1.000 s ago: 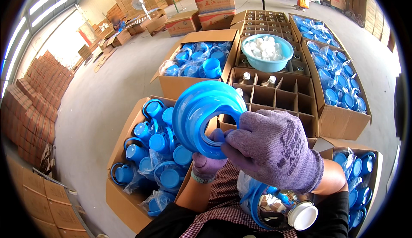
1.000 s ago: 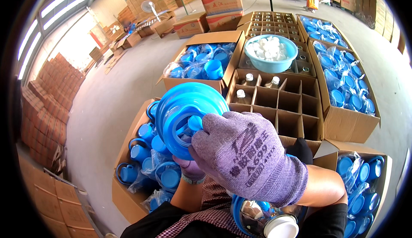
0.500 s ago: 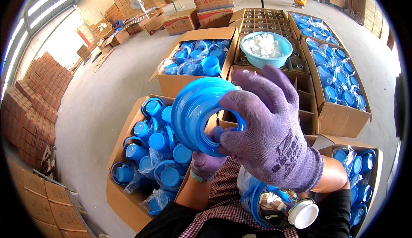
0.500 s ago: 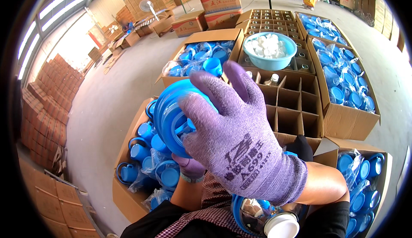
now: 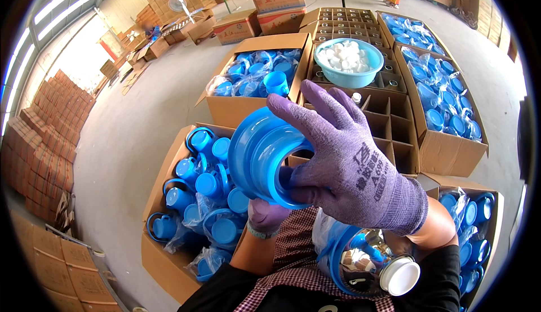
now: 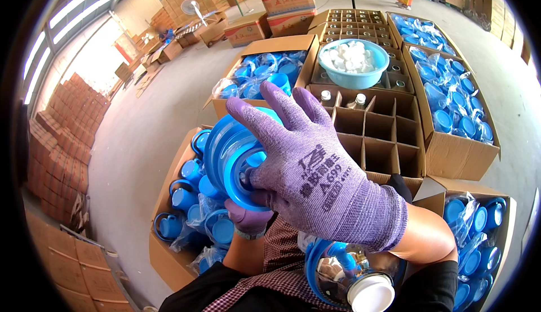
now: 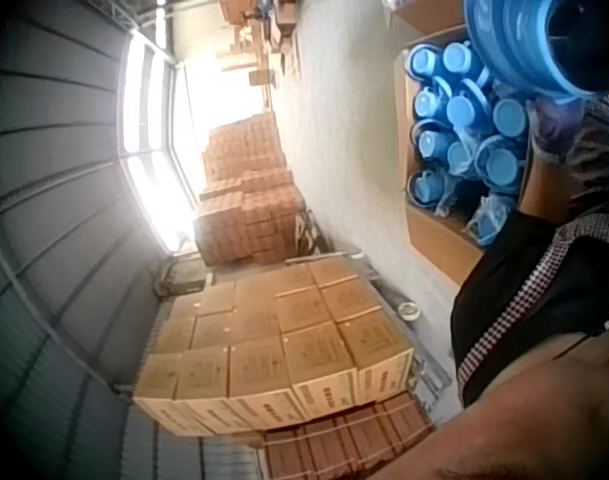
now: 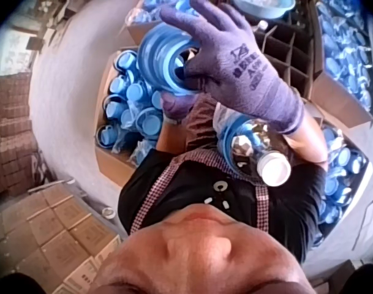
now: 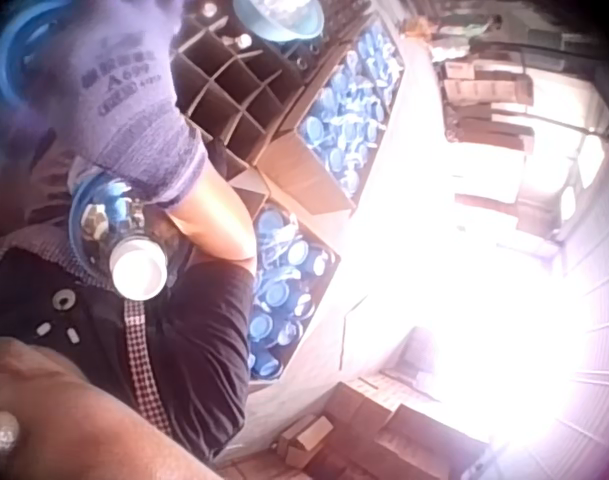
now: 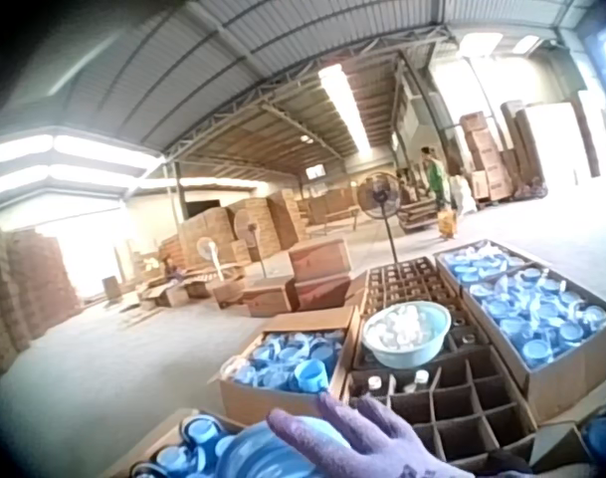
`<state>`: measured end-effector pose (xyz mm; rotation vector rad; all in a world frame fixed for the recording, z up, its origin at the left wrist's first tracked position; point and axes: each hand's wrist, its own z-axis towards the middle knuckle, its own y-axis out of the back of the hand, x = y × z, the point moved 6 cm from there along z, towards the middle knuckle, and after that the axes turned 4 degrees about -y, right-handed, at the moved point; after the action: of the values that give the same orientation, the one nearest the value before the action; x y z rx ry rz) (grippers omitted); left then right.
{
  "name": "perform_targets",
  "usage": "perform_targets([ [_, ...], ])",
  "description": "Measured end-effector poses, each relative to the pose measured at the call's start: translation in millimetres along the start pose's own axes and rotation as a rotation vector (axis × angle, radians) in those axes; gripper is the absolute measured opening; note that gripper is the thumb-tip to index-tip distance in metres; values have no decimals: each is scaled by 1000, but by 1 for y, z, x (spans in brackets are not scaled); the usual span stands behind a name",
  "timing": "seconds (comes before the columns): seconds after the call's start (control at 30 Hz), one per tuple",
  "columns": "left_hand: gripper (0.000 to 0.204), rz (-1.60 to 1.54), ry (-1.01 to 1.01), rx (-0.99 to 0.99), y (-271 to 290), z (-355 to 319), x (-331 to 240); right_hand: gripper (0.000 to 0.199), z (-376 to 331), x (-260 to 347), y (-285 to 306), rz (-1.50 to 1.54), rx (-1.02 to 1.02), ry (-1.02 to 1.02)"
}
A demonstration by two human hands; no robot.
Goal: The person assembles water bottles by placing a metal vacuum flask inside a blue plastic outer shell, fitting a plastic shoulder piece onto the flask, and placing the assembled bottles into a cardboard box.
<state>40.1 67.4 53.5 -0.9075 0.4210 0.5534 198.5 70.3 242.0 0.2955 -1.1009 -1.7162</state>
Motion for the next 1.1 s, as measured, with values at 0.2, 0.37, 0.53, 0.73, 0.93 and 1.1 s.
perform_targets([
  [0.2, 90, 67, 33, 1, 1, -1, -10, 18, -2, -6, -5, 11, 46, -30],
  [0.37, 78, -93, -24, 50, -8, 5, -9, 23, -3, -8, -8, 46, 19, -27],
  [0.53, 73, -19, -38, 16, -9, 3, -6, 23, -4, -9, -7, 108, -1, 5],
  [0.73, 67, 204, -11, 11, 18, -18, -12, 22, -4, -18, -3, 206, 131, 55],
  [0.93, 81, -189, 5, 25, -10, 5, -21, 18, -7, -11, -3, 77, 244, 41],
  [1.1, 86, -182, 34, 64, -2, 1, -26, 19, 1, -11, -11, 41, 281, 49],
])
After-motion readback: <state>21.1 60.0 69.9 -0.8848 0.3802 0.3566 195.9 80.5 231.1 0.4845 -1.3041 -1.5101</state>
